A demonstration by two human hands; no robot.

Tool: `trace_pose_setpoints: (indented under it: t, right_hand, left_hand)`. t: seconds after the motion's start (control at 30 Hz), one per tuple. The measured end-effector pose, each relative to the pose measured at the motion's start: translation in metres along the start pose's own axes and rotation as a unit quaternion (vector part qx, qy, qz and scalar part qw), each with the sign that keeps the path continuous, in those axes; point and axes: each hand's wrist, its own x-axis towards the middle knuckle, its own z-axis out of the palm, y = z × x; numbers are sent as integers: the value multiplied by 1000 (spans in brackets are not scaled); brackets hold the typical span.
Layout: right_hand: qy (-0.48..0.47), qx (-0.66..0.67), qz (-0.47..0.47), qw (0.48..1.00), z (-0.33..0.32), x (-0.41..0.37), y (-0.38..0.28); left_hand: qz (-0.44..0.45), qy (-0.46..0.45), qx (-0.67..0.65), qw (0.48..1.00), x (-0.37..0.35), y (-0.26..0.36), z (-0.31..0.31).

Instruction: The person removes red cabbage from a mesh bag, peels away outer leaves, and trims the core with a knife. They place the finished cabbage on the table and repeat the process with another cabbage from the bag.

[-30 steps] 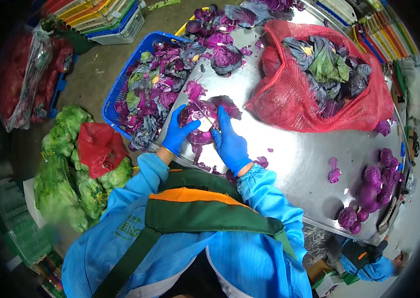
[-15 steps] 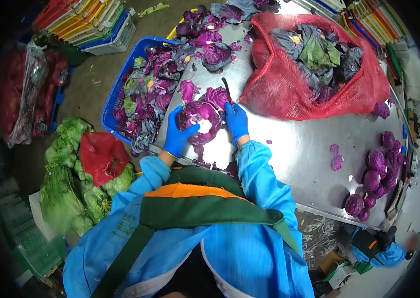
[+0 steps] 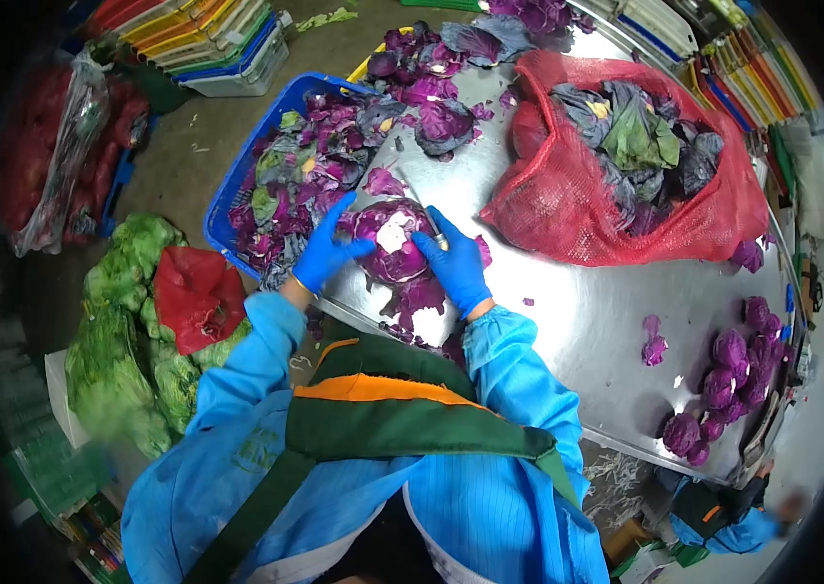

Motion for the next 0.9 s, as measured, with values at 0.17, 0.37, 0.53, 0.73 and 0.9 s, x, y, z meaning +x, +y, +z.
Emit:
trace_pose_setpoints:
  t: [0.17,0.37,0.53,0.73,0.9]
  right_hand:
    - [-84,-40,66,993,-18,-1,-24]
    - [-161,-266,-75,947,-25,2,-36]
    - [-120,-323,-28,938,-8,9,-44]
    - [31,-84,121,989,-14,54,17]
    - [-18,2,201,979,-5,65,27]
  left_hand:
    - [18,144,-118,982,-16,-4,60]
    - [33,98,-67,992,-6,-5,52]
    - [39,136,-1,990,-4,-7,56]
    - [43,121,3,992,-14,-2,67]
    - [52,117,-15,992,-20,-6,62]
